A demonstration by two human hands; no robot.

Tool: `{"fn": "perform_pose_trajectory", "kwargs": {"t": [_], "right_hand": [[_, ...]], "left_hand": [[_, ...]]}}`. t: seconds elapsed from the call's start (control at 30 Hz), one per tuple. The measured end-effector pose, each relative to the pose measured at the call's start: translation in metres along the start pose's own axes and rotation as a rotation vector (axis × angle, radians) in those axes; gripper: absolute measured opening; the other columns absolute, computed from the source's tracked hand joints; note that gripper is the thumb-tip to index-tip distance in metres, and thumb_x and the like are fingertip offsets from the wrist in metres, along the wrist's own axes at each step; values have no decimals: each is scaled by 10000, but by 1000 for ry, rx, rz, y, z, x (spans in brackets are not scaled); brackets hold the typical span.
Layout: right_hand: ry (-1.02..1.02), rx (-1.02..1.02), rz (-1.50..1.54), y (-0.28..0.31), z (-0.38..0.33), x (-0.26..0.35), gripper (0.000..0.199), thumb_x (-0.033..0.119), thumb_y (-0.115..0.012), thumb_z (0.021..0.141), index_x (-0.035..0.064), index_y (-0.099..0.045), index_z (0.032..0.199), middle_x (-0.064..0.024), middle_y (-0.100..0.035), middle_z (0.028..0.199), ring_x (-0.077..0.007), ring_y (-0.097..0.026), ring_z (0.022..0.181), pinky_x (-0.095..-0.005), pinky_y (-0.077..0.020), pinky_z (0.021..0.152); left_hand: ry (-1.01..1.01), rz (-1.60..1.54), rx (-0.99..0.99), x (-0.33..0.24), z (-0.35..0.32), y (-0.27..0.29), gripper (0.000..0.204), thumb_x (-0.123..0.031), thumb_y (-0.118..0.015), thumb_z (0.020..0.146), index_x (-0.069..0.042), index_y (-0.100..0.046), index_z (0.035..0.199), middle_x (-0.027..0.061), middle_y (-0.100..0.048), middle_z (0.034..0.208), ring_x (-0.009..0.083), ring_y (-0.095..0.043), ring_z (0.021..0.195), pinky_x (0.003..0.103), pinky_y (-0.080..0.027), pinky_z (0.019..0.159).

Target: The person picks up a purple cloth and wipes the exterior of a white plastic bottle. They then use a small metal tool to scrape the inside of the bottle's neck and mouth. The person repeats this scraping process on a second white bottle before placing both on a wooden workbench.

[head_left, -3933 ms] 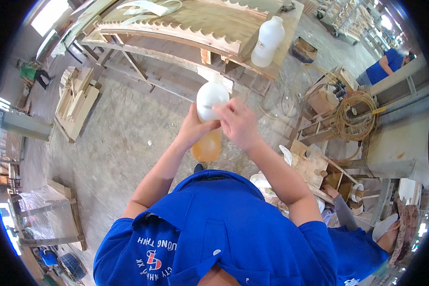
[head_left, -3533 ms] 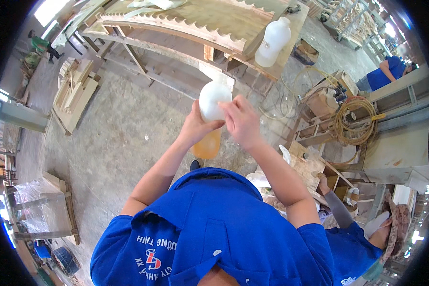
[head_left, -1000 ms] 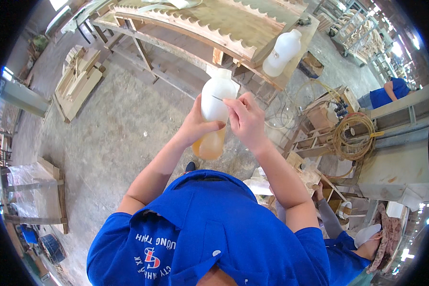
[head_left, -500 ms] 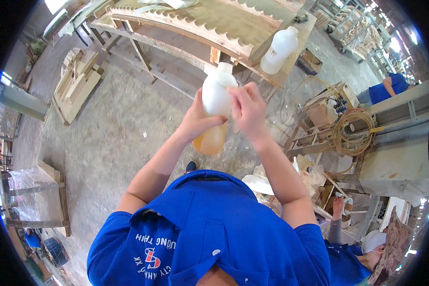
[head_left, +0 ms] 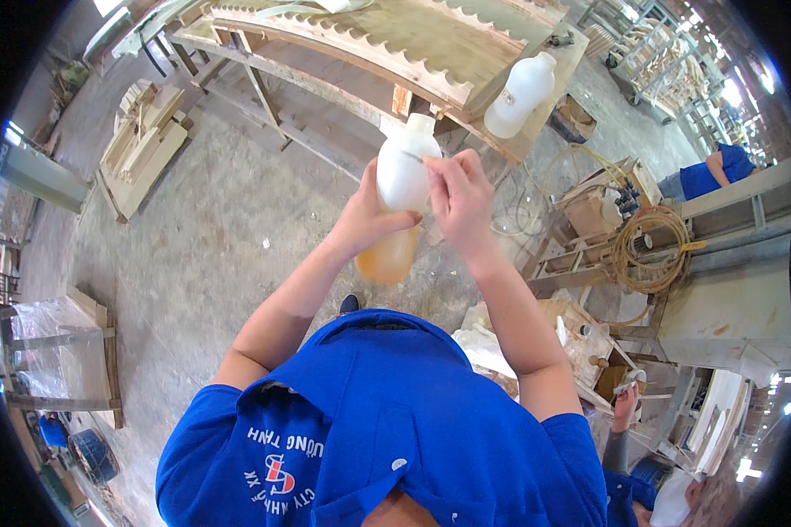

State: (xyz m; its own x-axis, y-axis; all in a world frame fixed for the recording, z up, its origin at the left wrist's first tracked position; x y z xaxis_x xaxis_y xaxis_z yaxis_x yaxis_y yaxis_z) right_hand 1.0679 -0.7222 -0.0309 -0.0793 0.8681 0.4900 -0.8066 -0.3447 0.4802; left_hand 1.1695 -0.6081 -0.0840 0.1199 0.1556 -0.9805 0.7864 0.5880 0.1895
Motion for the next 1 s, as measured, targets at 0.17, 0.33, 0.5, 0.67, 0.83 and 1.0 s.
{"fn": "perform_pose_trajectory", "kwargs": {"t": [0.17,0.33,0.5,0.67,0.83,1.0], "right_hand": [[149,89,15,-10,-19,14,288,4,-671,680,131,-655,938,-56,-491,744,-219,-544,627,-341,-439,535],[53,82,12,-3,-12,5,275,4,-650,692,131,-656,936,-51,-498,755,-225,-551,658,-357,-444,556],[119,195,51,-3,-17,11,264,-15,-603,736,123,-644,957,-62,-511,780,-241,-557,695,-377,-448,617],[-18,-405,-61,44,20,-45,145,28,-582,855,54,-592,997,-47,-543,816,-163,-539,683,-277,-430,609],[-645,-382,564,51,-22,-81,106,52,-569,903,47,-565,1008,20,-495,802,-54,-477,689,-209,-395,608],[-526,-304,509,54,-52,-52,102,5,-588,867,45,-597,960,-1,-516,808,-68,-488,688,-213,-401,590]], "left_hand": [[-18,-92,7,5,2,3,934,-224,-795,631,-39,-271,1382,183,-539,1212,267,-538,1142,364,-434,960],[3,-109,53,-5,5,3,940,-221,-800,633,-45,-272,1389,166,-534,1218,246,-529,1149,353,-429,969],[-10,-119,51,-2,3,8,955,-222,-797,633,-48,-257,1401,154,-520,1246,254,-508,1182,354,-416,988],[-170,107,24,-3,-3,5,1017,-247,-814,613,-36,-230,1418,172,-496,1293,282,-484,1221,382,-386,1022],[-226,33,2,8,-19,12,1020,-254,-818,609,-38,-237,1420,181,-497,1295,290,-482,1226,401,-380,1027],[-209,-74,22,0,-29,8,1019,-264,-841,586,-43,-270,1400,167,-522,1269,275,-507,1202,391,-403,1006]]}}
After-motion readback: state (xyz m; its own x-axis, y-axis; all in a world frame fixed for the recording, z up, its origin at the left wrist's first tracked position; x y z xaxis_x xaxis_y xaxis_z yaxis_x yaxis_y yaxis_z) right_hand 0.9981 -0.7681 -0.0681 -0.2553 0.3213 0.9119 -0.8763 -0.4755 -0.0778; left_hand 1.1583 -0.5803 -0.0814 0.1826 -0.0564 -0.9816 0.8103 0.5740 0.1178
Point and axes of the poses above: each hand's wrist, its own z-axis towards the middle knuckle, its own y-axis out of the back of the hand, x = y × z, the point moved 4 cm from there along z, towards the middle knuckle
